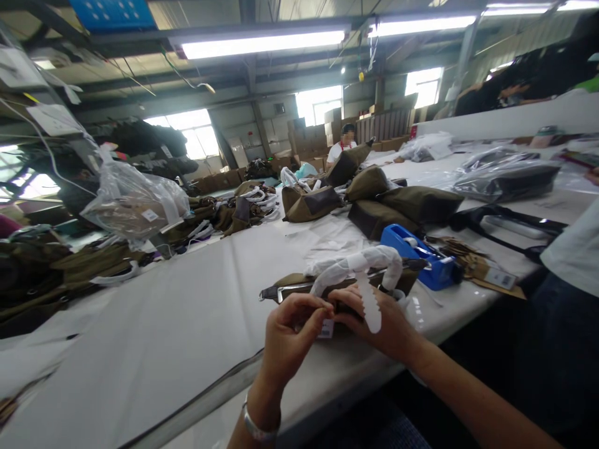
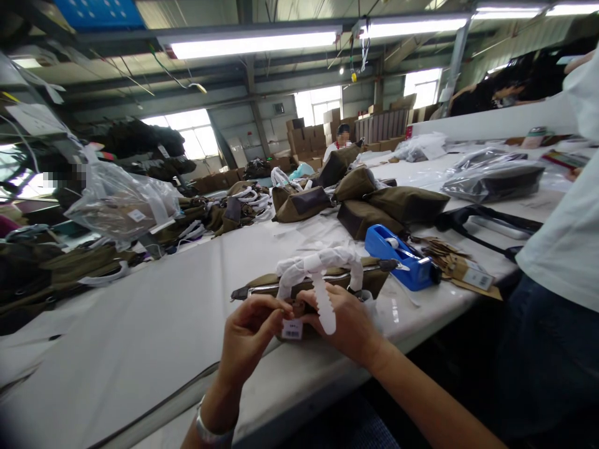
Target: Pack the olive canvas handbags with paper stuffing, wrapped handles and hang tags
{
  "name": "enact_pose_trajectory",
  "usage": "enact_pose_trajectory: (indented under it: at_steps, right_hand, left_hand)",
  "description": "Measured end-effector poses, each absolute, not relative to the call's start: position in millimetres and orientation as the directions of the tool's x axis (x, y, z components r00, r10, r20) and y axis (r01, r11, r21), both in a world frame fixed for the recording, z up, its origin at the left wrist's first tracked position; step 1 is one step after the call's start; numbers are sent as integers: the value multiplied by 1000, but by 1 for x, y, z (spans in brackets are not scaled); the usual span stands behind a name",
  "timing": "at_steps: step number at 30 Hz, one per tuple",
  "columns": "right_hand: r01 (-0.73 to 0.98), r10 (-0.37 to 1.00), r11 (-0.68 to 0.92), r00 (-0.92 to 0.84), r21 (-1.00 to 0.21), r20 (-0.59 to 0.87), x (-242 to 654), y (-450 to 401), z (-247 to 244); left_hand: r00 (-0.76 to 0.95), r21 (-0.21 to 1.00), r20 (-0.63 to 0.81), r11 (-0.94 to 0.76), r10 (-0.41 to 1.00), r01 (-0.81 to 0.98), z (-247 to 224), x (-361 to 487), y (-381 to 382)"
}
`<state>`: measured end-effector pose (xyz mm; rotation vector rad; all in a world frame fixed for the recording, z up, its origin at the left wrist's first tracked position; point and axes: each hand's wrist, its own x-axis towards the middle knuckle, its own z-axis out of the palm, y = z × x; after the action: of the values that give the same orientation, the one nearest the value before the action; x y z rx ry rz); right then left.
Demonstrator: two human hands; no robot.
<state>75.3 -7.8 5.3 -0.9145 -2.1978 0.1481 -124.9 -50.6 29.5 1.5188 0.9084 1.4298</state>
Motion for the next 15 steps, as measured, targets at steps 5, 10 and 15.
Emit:
enact_pose_trajectory:
  at_steps: [5, 10, 15]
  right_hand:
    - [585, 743, 647, -336, -489, 579, 64, -15, 7]
    - [572, 694, 663, -225, -484, 684, 71, -18, -2]
    - [643, 566, 701, -237, -310, 790, 76, -32, -6]
  left_hand:
    - [31, 919, 380, -381, 925, 103, 21, -120, -48]
    - [60, 871, 429, -430, 901, 238, 15, -121, -47]
    - [106, 784, 507, -508, 856, 356, 18, -115, -45]
